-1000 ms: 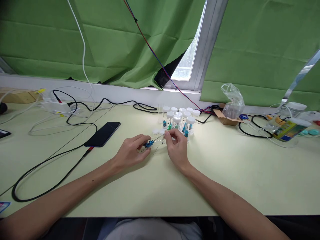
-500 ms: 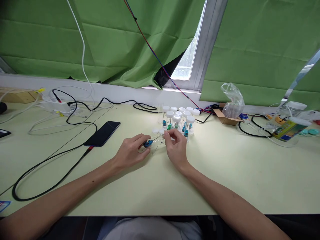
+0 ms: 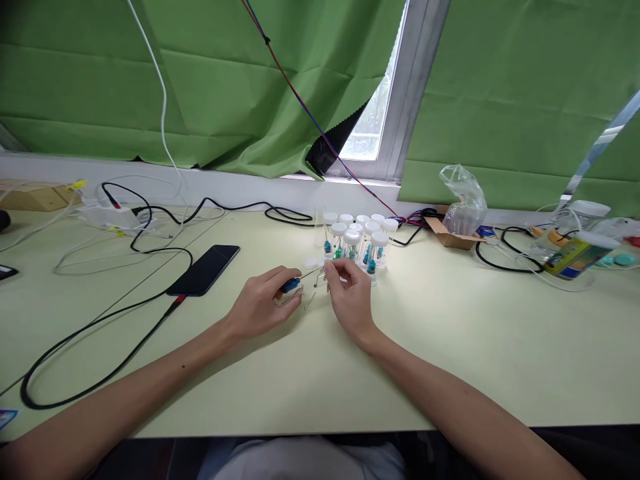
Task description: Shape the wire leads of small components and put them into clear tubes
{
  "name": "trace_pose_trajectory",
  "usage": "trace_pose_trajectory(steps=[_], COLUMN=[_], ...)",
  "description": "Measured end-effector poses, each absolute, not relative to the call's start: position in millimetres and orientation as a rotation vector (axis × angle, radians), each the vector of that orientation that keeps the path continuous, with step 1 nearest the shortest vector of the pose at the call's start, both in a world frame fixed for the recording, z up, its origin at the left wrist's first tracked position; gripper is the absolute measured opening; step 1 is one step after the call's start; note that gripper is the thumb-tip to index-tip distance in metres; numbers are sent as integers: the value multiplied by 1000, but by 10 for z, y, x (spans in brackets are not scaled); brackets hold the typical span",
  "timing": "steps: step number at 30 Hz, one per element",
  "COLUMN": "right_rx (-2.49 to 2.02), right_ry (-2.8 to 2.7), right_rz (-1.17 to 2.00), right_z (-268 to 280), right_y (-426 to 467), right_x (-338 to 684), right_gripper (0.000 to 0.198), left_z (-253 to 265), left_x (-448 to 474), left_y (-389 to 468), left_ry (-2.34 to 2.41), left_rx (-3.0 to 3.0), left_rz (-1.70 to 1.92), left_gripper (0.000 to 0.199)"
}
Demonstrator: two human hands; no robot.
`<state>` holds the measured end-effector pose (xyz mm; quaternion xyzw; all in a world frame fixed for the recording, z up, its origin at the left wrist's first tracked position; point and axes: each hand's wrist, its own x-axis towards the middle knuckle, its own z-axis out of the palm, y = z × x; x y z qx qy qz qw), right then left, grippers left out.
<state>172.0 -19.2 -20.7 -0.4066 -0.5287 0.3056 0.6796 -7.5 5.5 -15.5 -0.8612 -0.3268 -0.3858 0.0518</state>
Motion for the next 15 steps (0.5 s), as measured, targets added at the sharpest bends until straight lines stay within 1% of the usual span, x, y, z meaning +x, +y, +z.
trace_pose_trajectory(steps=[7,12,15], right_rx=[-895,-838,-780], right_ry=[-1117,-1058,-1067], right_rz=[722,970,1105], right_z=[-154,-135,-148], right_y=[-182,-159,-149], right_x=[1727,1747,1751], right_gripper=[27,30,34], left_z=[-130,-133,-137], left_x=[-69,-62,-54], left_y=[43,40,35], left_ry=[-1037,-979,-966], left_rx=[-2661,-2675,-2678], left_rz=[-1240,-1274,-1280], left_gripper=[23,21,21])
